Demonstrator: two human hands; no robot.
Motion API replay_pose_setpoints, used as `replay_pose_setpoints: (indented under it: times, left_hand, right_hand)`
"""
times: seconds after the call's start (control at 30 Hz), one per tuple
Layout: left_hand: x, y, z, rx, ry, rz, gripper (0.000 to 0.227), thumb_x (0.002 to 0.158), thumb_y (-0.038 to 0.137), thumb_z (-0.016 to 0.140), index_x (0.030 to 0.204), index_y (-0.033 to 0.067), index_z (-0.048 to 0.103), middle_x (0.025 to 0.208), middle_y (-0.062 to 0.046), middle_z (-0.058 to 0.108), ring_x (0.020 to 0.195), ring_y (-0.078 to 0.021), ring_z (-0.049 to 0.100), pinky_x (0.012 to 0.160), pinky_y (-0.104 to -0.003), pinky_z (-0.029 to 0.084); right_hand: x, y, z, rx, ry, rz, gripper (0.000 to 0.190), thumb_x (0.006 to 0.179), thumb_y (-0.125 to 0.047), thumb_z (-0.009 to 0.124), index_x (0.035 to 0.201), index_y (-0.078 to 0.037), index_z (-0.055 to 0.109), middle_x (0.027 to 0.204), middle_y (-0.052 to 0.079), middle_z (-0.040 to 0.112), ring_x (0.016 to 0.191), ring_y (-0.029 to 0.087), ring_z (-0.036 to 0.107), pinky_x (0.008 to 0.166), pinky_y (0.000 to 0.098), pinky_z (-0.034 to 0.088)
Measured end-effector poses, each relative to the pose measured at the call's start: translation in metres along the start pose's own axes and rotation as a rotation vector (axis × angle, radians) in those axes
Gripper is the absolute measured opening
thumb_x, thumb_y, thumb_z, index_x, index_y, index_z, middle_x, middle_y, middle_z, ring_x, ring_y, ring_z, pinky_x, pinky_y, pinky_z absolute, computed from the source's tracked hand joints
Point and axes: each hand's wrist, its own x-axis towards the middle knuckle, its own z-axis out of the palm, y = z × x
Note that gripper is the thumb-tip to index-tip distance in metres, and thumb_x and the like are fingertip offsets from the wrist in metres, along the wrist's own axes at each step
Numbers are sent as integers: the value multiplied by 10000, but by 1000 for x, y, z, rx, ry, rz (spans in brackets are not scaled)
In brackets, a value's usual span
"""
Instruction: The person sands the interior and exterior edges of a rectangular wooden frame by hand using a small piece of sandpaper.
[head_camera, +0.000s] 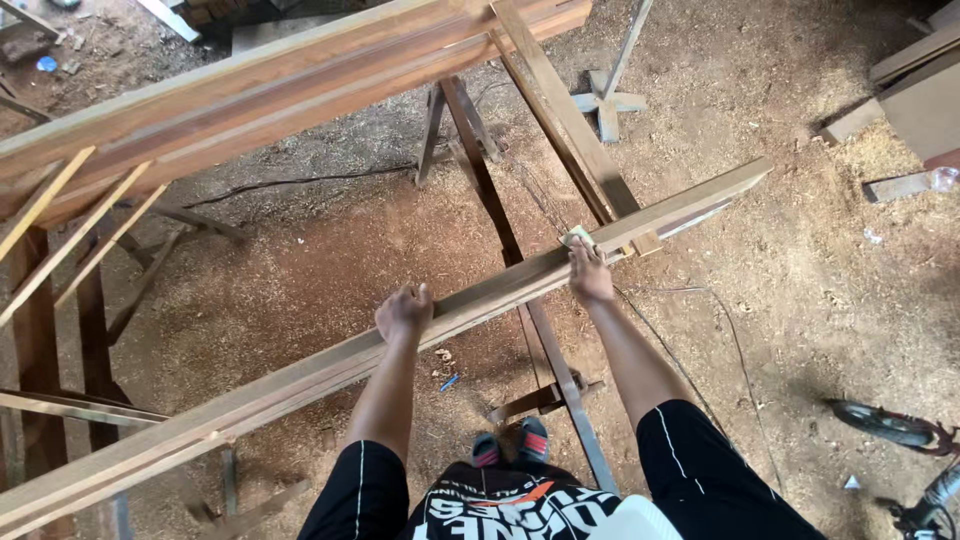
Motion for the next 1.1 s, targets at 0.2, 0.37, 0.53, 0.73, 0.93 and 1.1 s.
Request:
replay_pose_setpoints:
  times: [0.2,0.37,0.53,0.73,0.93,1.1]
  left_hand:
    - [2,0,-1,30,1,7,487,979,544,380,949,123,622,720,-49,624,628,-174,551,570,-335,389]
    - [-7,2,-2,50,-58,-15,517,991,558,360,941,118,628,703,-32,610,600,-161,526,544,-325,382]
    - [-8,6,-9,63,-17,-13,543,998,563,343,966,115,649,683,-38,616,565,-145,513,512,-329,379]
    - [-11,12,-5,31,129,-23,535,955,606,366,1001,190,699,865,-75,661,739,-201,565,606,-370,406]
    - [-11,12,3,166,-14,-37,503,1044,527,306,1122,155,635,923,-92,723,851,-223,661,791,-385,477]
    - [-15,32,40,139,503,47,266,872,306,513,1044,145,636,1012,-93,639,1005,-261,532,939,-481,362]
  right_hand:
    - [-33,-45,95,85,-136,-254,311,1051,-218,241,1120,-94,518,1166,131,508,1081,229,488,924,398,461]
    - [-57,-76,91,-63,-512,-7,381,989,-198,263,1355,-166,364,1559,48,236,1410,254,191,1117,380,209]
    - [-28,-63,9,94,-268,-63,423,1155,-316,229,1160,-64,569,1210,199,609,1124,221,609,1011,383,517]
    - [-10,8,-5,244,-57,129,527,981,-546,299,1207,-127,526,1077,172,635,823,175,646,631,318,596]
    - [-9,7,21,-18,-317,-259,430,1016,-424,229,1299,-178,440,1275,140,468,944,231,633,728,366,605]
    - [22,36,-57,-144,-382,102,407,1023,-306,195,1387,-236,365,1484,121,304,1043,304,614,795,444,612]
